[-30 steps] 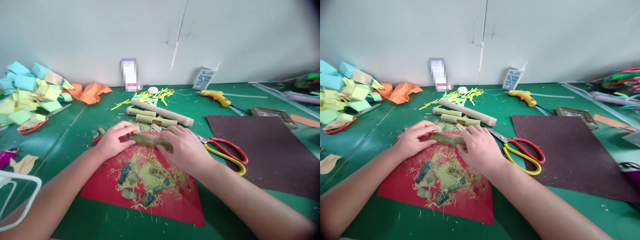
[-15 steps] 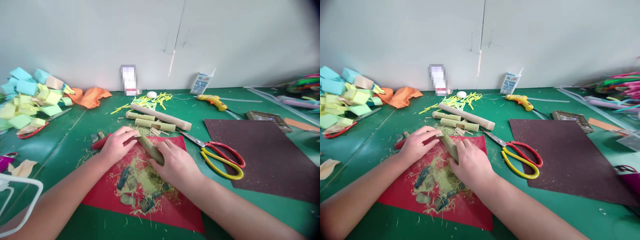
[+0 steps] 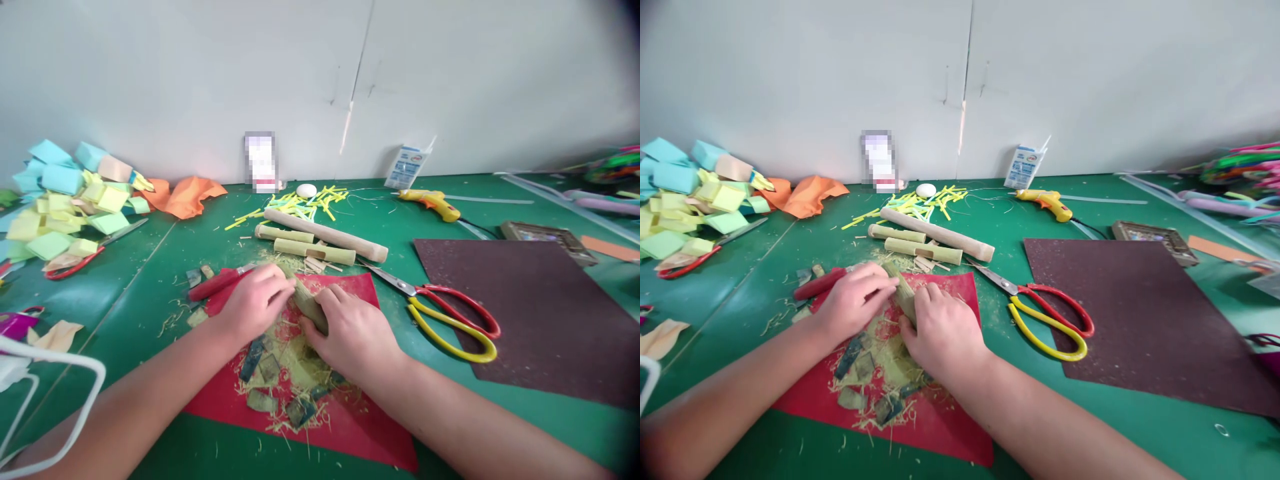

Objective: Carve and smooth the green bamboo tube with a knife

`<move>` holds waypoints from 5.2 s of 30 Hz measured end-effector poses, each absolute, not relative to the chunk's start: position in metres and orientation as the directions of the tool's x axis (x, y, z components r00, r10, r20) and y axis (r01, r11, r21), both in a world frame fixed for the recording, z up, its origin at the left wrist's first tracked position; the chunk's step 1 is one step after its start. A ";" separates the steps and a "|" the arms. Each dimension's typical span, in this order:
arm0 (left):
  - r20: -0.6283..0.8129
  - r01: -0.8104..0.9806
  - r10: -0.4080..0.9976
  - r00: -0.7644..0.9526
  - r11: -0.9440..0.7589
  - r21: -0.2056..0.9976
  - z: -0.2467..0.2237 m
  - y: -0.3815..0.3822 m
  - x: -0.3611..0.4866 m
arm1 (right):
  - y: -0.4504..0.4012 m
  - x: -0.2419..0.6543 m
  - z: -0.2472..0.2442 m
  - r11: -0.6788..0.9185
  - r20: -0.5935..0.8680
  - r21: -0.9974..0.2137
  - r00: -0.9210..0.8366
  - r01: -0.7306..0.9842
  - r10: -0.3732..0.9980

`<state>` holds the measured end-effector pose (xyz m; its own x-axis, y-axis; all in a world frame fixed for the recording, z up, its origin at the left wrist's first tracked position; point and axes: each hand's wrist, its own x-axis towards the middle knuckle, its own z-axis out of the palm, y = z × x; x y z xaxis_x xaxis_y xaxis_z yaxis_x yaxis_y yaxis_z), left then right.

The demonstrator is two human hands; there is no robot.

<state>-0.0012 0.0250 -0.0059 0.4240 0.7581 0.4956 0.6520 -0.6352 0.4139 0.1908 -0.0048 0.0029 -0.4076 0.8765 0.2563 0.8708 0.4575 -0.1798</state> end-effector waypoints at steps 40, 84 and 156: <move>0.510 0.673 0.731 0.453 -0.656 0.342 -0.007 0.026 -0.005 | -0.008 0.197 0.008 0.490 0.266 -0.107 -0.450 0.865 0.852; 0.577 0.727 0.777 0.252 -0.546 0.416 -0.008 0.034 -0.020 | -0.010 0.201 0.014 0.489 0.152 -0.212 -0.466 0.846 0.872; 0.109 0.270 0.986 -0.126 -0.072 0.960 0.002 0.029 -0.003 | -0.005 0.199 0.008 0.472 0.097 -0.276 -0.464 0.837 0.881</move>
<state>-0.0034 0.0287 0.0021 -0.1256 0.9861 0.1090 0.2703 -0.0717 0.9601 0.1989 -0.0049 0.0077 -0.4639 0.8806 0.0970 0.8375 0.4716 -0.2761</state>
